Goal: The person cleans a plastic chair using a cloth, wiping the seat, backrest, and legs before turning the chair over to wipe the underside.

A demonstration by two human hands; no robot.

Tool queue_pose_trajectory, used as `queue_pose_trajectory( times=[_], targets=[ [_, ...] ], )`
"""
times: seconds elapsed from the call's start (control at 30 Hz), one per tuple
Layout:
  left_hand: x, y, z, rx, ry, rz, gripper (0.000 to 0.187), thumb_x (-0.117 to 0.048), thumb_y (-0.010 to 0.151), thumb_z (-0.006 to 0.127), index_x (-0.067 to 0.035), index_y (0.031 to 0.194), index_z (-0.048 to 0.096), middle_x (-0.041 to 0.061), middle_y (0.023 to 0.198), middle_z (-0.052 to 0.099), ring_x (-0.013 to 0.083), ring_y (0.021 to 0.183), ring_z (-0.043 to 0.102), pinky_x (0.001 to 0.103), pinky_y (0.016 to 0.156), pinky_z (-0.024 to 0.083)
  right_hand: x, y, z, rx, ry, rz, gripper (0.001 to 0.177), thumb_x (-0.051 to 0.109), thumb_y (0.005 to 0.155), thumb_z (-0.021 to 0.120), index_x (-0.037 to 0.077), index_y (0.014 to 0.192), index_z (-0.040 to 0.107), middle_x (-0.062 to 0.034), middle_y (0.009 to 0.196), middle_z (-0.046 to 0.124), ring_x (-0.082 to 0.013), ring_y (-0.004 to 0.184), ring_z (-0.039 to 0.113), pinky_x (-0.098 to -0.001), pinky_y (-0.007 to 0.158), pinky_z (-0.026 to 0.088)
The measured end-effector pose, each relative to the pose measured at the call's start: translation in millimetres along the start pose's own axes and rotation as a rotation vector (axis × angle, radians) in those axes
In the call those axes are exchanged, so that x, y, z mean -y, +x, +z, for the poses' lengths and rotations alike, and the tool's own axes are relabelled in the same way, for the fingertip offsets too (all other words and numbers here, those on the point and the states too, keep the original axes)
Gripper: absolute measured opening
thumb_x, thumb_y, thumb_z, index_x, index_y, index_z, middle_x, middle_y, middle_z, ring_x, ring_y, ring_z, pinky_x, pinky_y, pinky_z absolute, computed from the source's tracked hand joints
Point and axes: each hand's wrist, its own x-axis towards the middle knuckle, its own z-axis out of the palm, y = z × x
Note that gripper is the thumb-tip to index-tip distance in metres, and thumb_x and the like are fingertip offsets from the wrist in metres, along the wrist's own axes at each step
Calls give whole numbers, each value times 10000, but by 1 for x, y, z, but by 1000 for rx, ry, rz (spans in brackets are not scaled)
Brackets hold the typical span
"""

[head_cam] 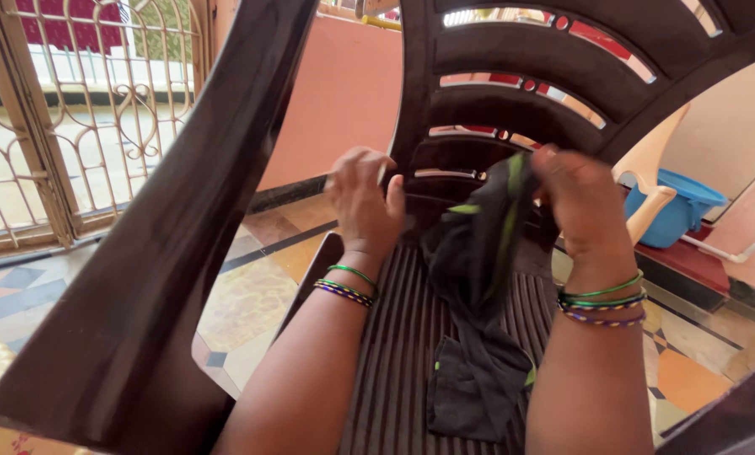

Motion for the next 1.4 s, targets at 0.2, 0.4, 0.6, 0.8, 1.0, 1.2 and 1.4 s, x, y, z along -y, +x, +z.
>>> queue_pose_trajectory(
  times=[0.2, 0.4, 0.6, 0.8, 1.0, 1.2, 1.4],
  targets=[
    [10, -6, 1, 31, -6, -175, 740, -317, 791, 786, -23, 1390, 466, 211, 1326, 568, 391, 1253, 538, 474, 995, 419, -2, -4, 45, -100, 96, -374, 331, 311, 1048, 712, 58, 1257, 677, -20, 1087, 679, -176, 996, 595, -317, 892, 515],
    [17, -19, 4, 286, -177, -355, 650, -248, 824, 765, -70, 1384, 486, 166, 1297, 598, 375, 1247, 561, 453, 1026, 460, 14, -42, 152, -250, -998, -641, 645, 273, 760, 740, 49, 1354, 627, -177, 1429, 520, -439, 1371, 376, -627, 1075, 257],
    [36, -14, 11, 318, -163, -364, 635, -216, 820, 749, -88, 1390, 500, 166, 1302, 602, 364, 1265, 568, 444, 1052, 465, 5, -17, 121, -303, -1142, -537, 621, 161, 788, 694, 100, 1401, 617, -101, 1444, 532, -398, 1409, 378, -671, 1074, 253],
    [27, -10, 23, 314, -92, -337, 733, -216, 792, 781, -76, 1422, 432, 179, 1341, 550, 389, 1269, 524, 473, 1039, 425, 6, -11, 135, -286, -1289, -576, 589, 179, 761, 672, 192, 1348, 625, -123, 1411, 530, -460, 1337, 393, -716, 1010, 237],
    [54, -2, 27, 374, -106, -391, 674, -199, 803, 749, -87, 1404, 466, 176, 1317, 575, 376, 1271, 545, 449, 1049, 451, -11, 8, 157, -238, -1032, -740, 479, 121, 858, 600, 162, 1334, 630, -65, 1354, 589, -343, 1377, 427, -632, 1111, 258],
    [67, -5, 58, 399, -157, -424, 619, -201, 812, 739, -112, 1376, 497, 168, 1307, 590, 369, 1254, 560, 446, 1032, 463, -90, 39, 79, -436, -1064, -371, 206, 107, 1004, 585, 83, 1198, 650, -134, 1285, 568, -381, 1301, 453, -573, 1072, 274],
    [65, -6, 68, 436, -29, -440, 706, -229, 808, 759, -107, 1420, 429, 172, 1316, 567, 388, 1267, 535, 487, 1025, 447, -113, 49, 105, -496, -1110, -421, 587, 108, 787, 640, 87, 1371, 590, -129, 1339, 525, -397, 1316, 429, -563, 1029, 282]
  ],
)
